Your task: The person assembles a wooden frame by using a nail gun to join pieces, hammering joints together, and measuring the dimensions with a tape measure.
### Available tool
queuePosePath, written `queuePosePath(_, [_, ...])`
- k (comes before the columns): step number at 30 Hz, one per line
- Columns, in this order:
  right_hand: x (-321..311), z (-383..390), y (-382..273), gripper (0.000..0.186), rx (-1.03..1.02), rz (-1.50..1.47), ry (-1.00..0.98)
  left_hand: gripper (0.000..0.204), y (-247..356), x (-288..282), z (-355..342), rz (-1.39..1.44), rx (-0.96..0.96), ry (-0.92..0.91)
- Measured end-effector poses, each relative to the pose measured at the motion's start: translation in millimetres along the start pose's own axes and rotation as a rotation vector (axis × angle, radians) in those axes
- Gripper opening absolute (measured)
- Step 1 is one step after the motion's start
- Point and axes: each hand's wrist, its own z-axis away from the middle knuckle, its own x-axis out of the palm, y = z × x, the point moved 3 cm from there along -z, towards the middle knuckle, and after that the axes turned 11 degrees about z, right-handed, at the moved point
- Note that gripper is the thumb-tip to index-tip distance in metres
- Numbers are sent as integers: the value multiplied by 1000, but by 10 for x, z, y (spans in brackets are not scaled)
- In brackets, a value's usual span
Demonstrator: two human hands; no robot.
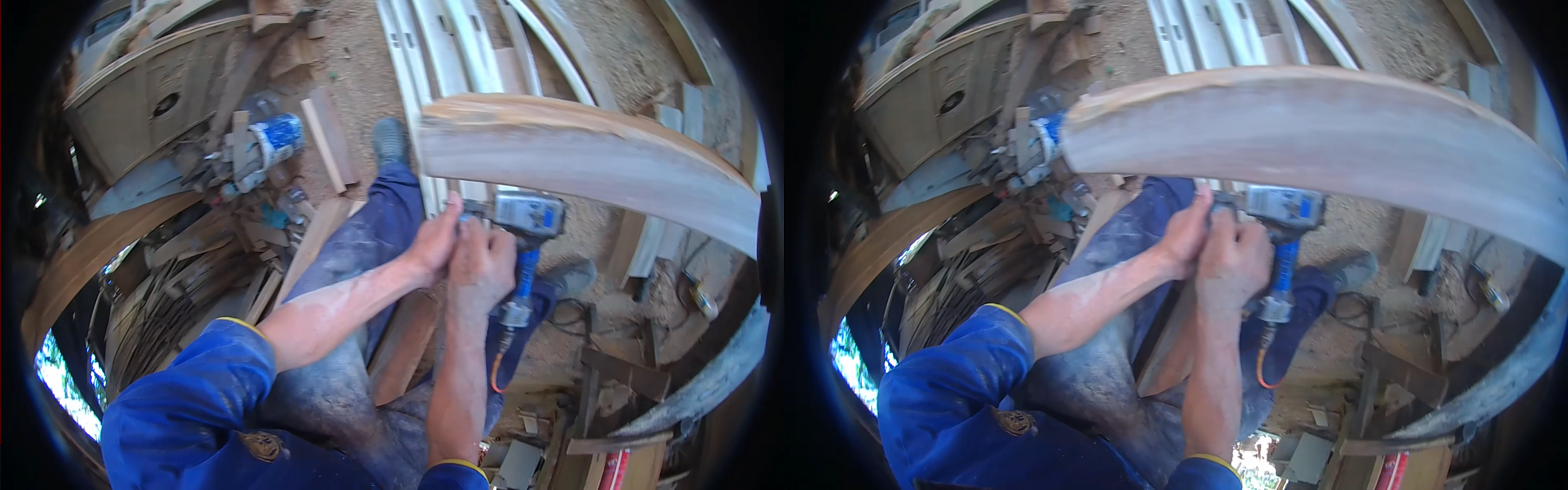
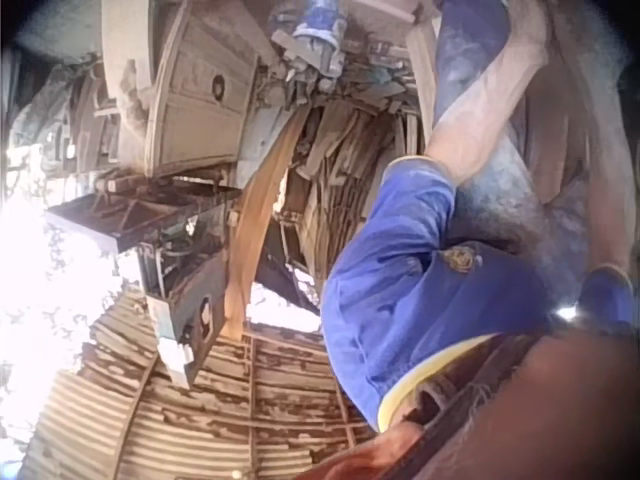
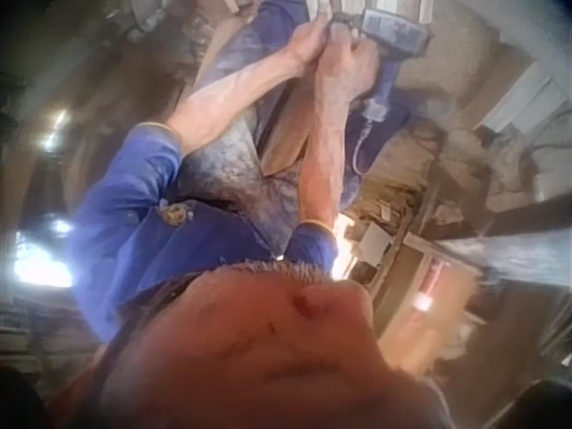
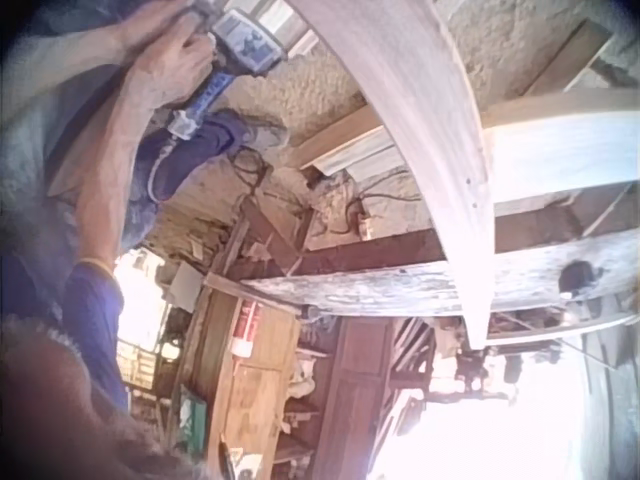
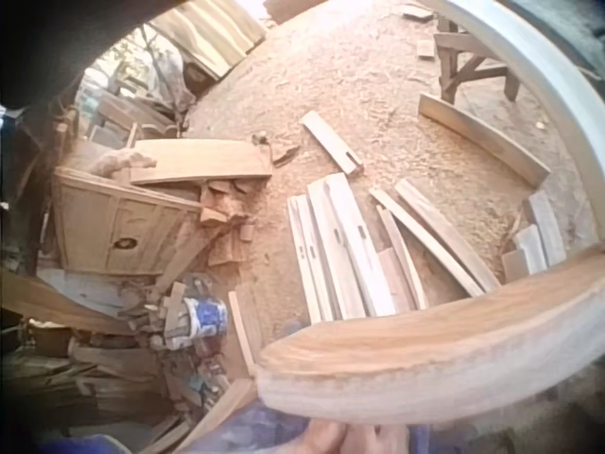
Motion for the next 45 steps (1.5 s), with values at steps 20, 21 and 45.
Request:
queuePosePath(20, [1146,-1081,2823,13,829,75,-82,32,524,-207,-176,11,-63,-360])
queuePosePath(21, [1219,-1169,2766,13,822,55,-71,31,564,-194,-183,-22,-25,-388])
queuePosePath(45, [-2241,591,498,9,576,-626,194,61,-339,1280,1631,141,-32,-415])
